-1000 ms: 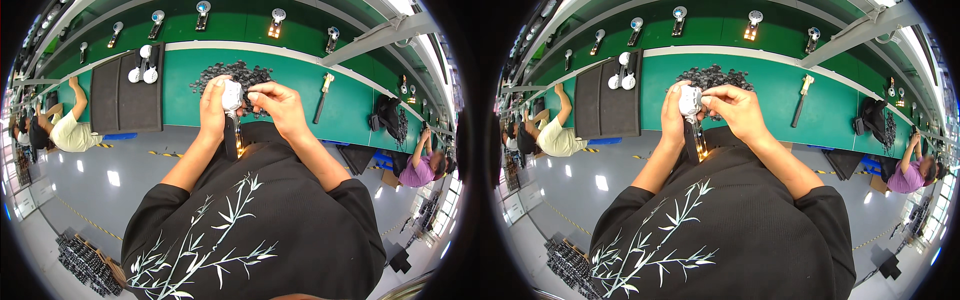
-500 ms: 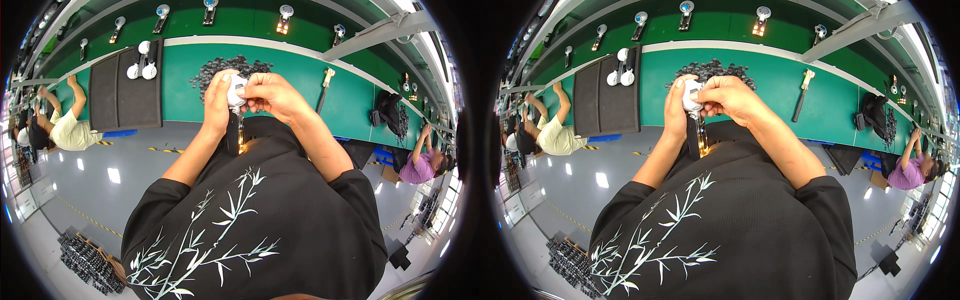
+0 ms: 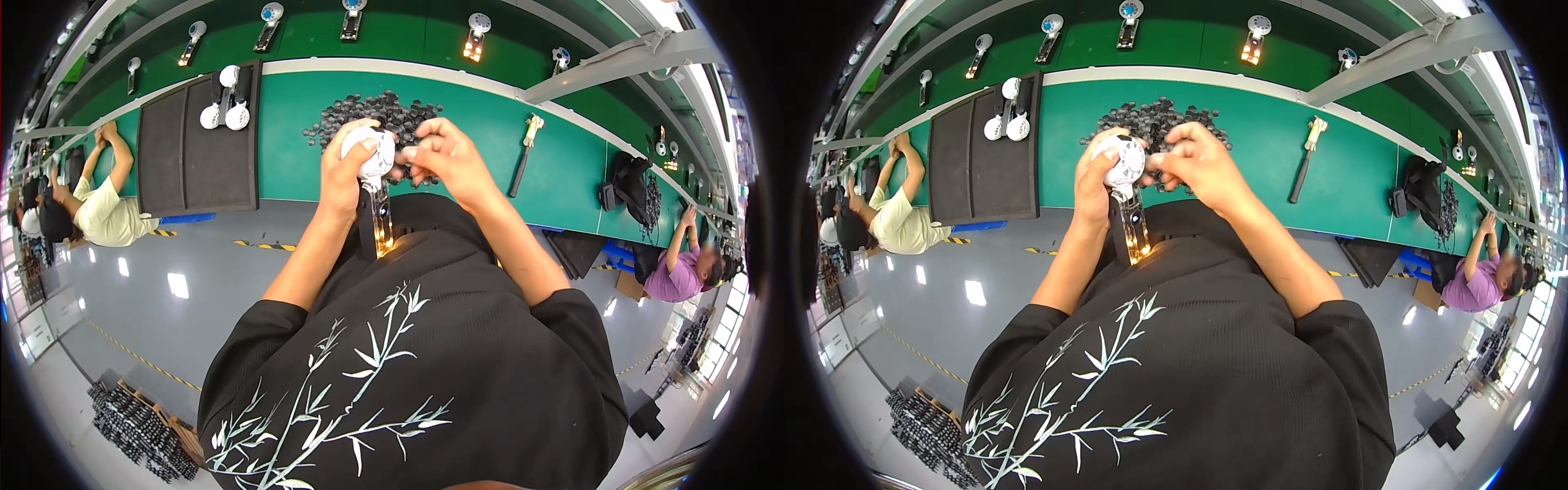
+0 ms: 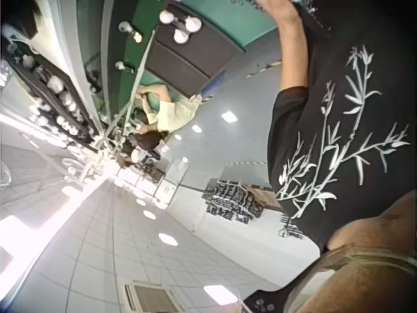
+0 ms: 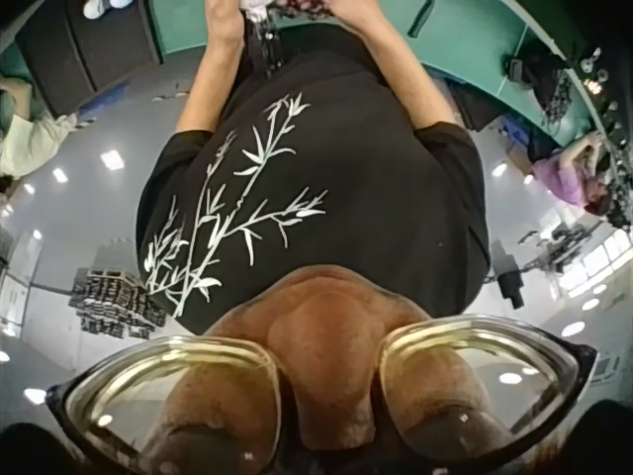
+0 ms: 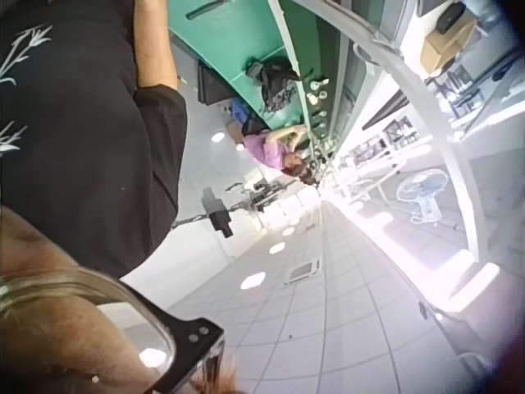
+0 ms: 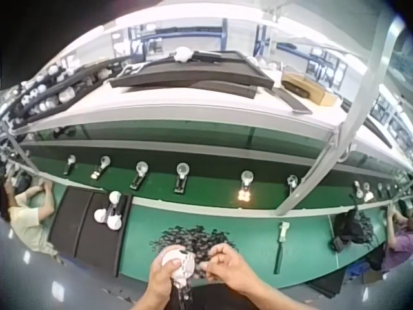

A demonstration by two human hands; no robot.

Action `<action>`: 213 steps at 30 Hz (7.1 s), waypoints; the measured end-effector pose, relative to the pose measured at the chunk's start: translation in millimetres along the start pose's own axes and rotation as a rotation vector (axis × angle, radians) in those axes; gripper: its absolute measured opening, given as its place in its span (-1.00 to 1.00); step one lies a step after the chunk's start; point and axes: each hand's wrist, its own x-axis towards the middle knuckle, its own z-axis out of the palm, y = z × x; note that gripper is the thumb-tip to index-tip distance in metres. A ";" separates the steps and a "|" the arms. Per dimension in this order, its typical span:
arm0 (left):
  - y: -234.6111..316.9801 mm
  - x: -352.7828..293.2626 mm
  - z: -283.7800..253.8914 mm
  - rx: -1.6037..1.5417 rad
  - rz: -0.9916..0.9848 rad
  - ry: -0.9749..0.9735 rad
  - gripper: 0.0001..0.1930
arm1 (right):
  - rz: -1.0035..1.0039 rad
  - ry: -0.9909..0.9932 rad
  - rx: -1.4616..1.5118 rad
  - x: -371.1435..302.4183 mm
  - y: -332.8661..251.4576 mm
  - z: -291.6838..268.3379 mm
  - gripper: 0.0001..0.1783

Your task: Assembling electronic components and light fixtures at a manual assembly station.

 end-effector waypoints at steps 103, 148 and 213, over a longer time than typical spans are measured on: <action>7.2 -44.2 11.2 0.078 -0.087 -0.111 -0.50 | 0.037 -0.166 -0.259 -41.1 -1.8 39.0 -0.53; -31.9 -2.2 -50.9 0.313 -0.260 0.213 -0.95 | 0.455 0.385 -0.583 301.9 76.4 -131.6 -0.50; -47.5 -39.0 -41.3 -0.480 -0.582 -0.073 -0.71 | 0.125 0.214 -0.600 124.4 149.2 -108.3 -0.81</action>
